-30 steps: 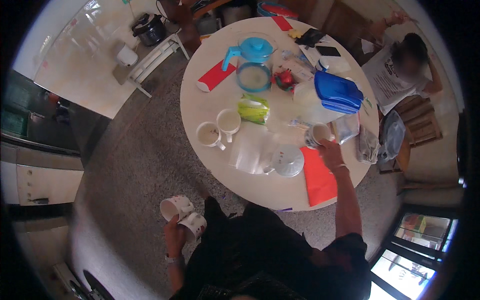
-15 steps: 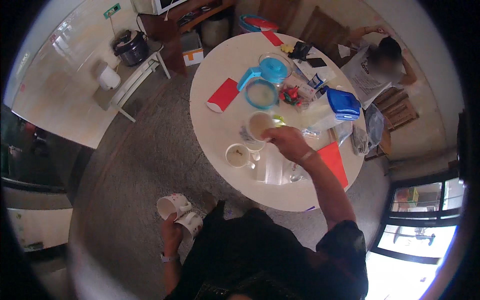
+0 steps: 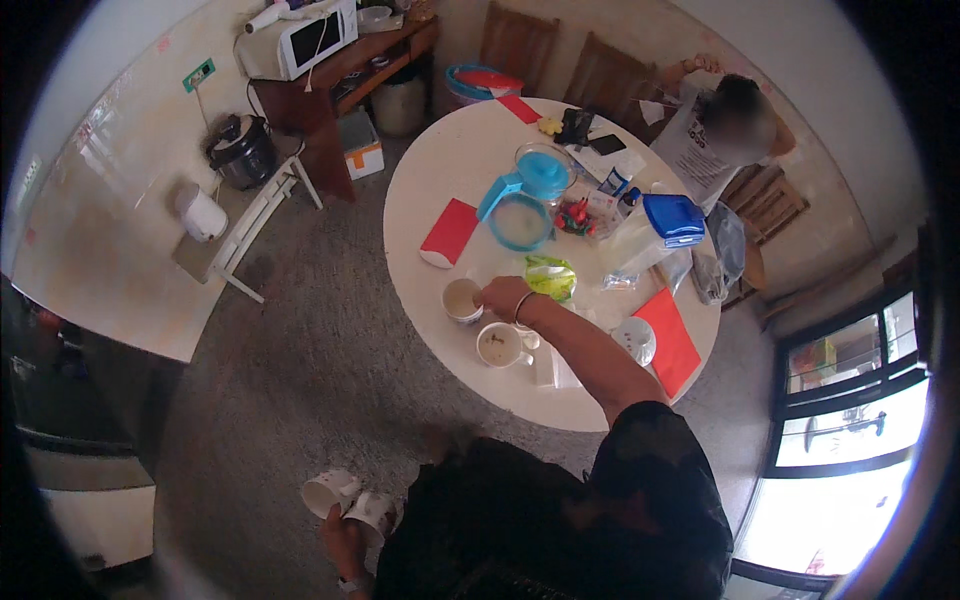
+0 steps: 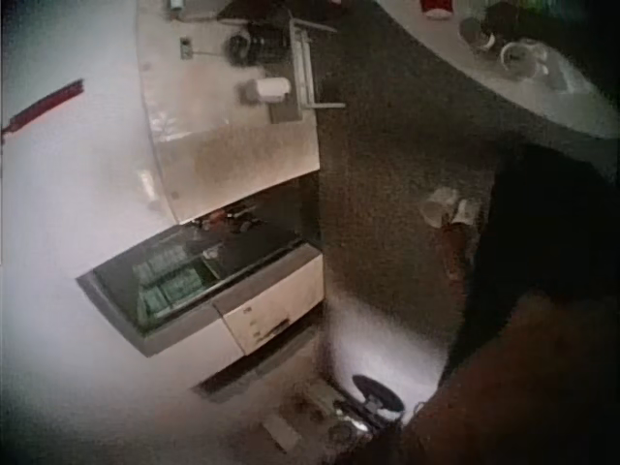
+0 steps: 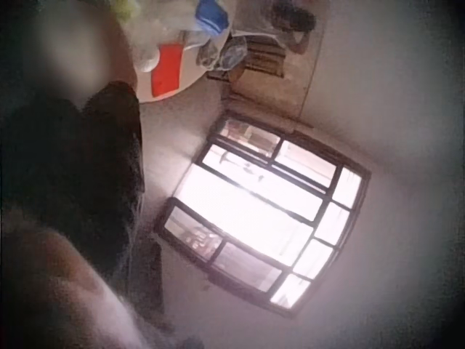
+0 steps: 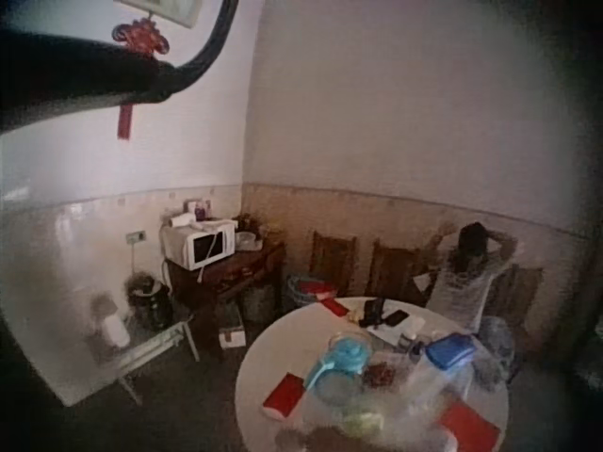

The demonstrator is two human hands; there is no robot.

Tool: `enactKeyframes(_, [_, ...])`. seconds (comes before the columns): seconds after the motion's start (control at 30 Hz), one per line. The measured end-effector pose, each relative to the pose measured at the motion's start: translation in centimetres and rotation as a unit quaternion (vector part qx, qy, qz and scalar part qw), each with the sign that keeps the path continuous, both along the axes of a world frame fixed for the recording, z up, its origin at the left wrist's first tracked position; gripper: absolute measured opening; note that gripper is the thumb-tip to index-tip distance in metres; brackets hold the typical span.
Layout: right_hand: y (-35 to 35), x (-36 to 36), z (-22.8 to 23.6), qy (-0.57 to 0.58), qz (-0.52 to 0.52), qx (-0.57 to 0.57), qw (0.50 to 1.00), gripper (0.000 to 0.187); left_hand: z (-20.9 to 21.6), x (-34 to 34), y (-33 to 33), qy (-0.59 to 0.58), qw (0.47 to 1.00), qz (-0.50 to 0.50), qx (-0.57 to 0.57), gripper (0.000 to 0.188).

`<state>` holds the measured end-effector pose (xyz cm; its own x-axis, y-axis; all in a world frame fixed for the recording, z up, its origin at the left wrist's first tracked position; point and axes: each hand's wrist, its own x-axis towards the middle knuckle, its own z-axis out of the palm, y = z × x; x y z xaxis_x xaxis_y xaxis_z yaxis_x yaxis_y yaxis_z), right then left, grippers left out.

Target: The person washes white mugs in a metal basin of water, then places the mugs on a round table and uses a spoon to transfer contents from several jars into the mugs.

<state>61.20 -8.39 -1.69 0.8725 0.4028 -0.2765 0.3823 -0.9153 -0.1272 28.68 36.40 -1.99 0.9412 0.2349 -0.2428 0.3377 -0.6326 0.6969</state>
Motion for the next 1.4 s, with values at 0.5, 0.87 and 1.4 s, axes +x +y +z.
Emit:
enactKeyframes(0.5, [0.1, -0.9, 1.0, 0.098, -0.033, -0.064, 0.993, 0.023, 3.4, 2.7, -2.1, -0.052, 0.997, -0.028, -0.046, 0.037])
enactKeyframes(0.87, [-1.3, -2.6, -1.1, 0.123, 0.055, 0.065, 0.989, 0.058, 1.7, 0.4, -2.1, -0.067, 0.989, 0.035, -0.129, 0.035])
enactKeyframes(1.4, [0.1, -3.1, -5.3, 0.022, -0.021, 0.0, 1.0, 0.03, 5.9, -3.8, -8.3, -0.001, 0.986, 0.168, 0.024, 0.03])
